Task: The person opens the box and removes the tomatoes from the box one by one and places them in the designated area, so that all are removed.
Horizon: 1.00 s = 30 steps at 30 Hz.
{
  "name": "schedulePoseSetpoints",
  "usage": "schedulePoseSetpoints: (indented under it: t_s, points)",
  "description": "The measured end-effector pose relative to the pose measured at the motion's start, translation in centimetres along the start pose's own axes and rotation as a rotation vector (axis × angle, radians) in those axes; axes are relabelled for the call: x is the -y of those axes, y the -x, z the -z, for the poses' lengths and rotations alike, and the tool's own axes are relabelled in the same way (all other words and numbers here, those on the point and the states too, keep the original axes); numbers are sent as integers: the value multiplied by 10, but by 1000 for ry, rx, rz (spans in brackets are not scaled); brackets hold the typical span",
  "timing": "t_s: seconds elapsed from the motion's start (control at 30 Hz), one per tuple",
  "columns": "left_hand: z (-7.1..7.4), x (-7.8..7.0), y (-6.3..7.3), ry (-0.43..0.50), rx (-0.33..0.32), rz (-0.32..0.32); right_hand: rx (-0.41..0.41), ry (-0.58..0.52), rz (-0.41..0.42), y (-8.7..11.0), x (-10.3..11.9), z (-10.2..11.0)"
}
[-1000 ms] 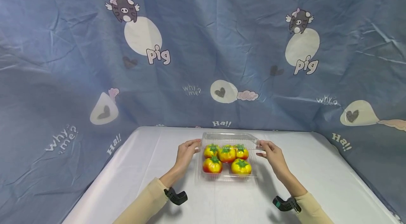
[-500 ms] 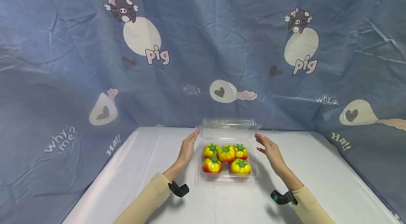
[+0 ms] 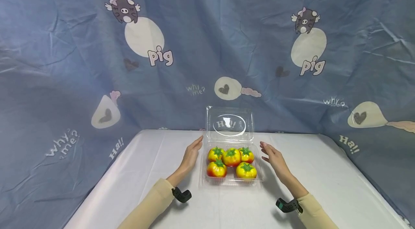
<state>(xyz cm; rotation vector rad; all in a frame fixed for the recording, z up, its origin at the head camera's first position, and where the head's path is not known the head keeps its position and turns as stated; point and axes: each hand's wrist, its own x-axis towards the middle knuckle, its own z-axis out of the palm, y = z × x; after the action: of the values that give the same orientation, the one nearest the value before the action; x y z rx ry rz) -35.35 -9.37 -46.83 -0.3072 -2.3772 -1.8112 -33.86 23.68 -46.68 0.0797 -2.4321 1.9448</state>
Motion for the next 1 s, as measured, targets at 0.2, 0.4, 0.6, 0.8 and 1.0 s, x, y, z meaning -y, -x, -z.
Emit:
schedulePoseSetpoints:
  t_s: [0.2,0.4,0.6,0.8,1.0]
  points:
    - [0,0,7,42,3,35,5,-10,-15,1,-5,1]
    - [0,-24,27,75,6,41,24,-11,-28,6,-9,1]
    - [-4,-7,23,203,53,82,13,8,-36,7,-11,1]
    - [-10,11,19,226,18,107,8,17,-43,6,-12,-1]
    - [-11,18,22,237,-14,110,10,24,-58,5,-16,-3]
